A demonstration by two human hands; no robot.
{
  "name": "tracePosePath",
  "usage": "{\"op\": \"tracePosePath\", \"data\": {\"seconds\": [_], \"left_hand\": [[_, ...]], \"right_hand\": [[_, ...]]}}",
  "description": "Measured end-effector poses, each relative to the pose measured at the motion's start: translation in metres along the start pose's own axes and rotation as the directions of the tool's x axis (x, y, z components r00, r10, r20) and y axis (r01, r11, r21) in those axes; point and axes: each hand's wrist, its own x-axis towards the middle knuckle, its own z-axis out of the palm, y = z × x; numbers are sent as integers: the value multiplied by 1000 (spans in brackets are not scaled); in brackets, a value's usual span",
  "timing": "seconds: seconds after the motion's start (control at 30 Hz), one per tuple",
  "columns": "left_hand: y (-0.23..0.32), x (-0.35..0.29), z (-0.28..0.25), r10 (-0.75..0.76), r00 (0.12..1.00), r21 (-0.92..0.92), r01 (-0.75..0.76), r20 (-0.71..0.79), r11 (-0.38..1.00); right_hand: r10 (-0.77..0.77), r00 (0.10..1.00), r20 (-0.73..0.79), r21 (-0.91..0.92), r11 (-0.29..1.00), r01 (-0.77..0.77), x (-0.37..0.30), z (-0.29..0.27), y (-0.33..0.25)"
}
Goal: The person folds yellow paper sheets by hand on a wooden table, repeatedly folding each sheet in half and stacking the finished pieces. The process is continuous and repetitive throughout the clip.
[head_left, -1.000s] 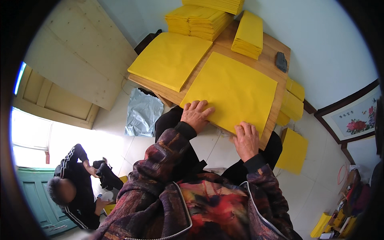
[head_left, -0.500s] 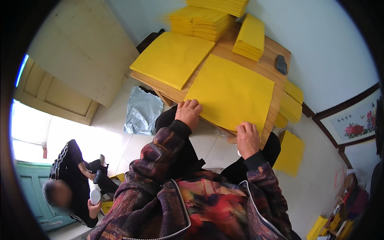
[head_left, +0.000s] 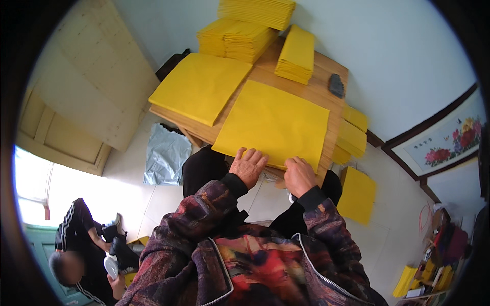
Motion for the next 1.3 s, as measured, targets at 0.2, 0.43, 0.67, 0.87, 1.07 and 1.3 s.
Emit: {"op": "tracePosePath", "data": {"seconds": [0.2,0.43,0.67,0.87,1.07,1.3], "left_hand": [[-3,26,1,29,989,-81,-18,146,997],[-11,53,-8,65,872,-135,2,485,991],[-21,74,-14,81,753,-234,99,653,967],[-17,51,-18,85,955,-15,-84,286,996],[-15,56,-17,-151,799,-16,197,582,980],[-28,77,-35,80,669,-186,88,739,979]], "right_hand": [[98,944,314,170,973,-158,17,-9,25],[-47,929,367,267,962,-56,28,-18,34],[-125,979,159,26,992,123,21,7,-4],[-170,842,512,307,952,6,59,-8,20],[-214,818,534,174,975,141,61,-13,16],[-132,915,381,48,991,123,44,-5,-2]]}}
